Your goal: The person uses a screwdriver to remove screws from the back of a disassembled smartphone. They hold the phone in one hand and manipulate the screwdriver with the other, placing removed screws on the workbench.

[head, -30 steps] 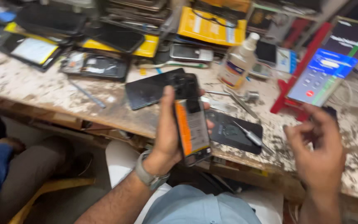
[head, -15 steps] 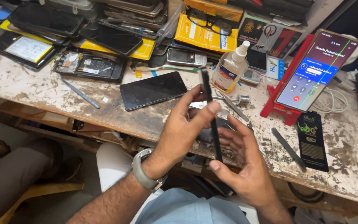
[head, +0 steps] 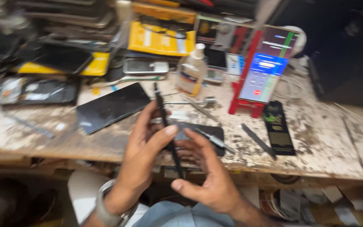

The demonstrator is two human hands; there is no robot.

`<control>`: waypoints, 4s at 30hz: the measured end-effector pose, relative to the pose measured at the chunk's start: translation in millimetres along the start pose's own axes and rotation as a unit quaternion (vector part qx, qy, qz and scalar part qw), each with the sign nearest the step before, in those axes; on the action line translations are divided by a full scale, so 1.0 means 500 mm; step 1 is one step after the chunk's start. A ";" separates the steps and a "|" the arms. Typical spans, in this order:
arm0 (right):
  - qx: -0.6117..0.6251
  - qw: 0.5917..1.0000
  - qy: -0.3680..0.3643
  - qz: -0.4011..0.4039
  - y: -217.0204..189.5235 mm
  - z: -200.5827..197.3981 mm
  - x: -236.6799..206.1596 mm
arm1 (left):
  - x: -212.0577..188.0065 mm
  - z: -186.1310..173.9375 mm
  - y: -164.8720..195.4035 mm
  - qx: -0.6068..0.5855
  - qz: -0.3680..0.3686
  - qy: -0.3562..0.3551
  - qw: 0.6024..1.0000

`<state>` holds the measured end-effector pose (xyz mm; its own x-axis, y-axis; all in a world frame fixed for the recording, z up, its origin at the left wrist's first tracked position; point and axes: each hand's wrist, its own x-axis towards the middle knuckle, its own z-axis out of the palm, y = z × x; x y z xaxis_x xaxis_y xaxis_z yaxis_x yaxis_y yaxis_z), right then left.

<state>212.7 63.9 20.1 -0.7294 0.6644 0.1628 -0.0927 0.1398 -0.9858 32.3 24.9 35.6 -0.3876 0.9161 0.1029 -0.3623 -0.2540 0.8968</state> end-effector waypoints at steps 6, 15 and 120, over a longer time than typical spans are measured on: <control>-0.003 1.000 -0.007 0.009 0.015 -0.004 -0.003 | -0.001 -0.002 -0.005 0.035 0.019 -0.005 0.999; 0.130 0.991 -0.032 -0.027 0.047 0.007 0.008 | -0.012 0.018 0.027 0.197 0.089 0.019 0.976; -0.436 0.867 0.225 -0.081 -0.004 -0.161 -0.038 | -0.023 0.042 -0.090 -0.210 -0.269 -0.087 0.936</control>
<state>281.4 110.0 22.2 -0.3972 0.7766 0.4890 0.5231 0.6294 -0.5746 71.0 32.4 3.1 0.0765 0.9738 -0.2142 -0.7805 0.1922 0.5949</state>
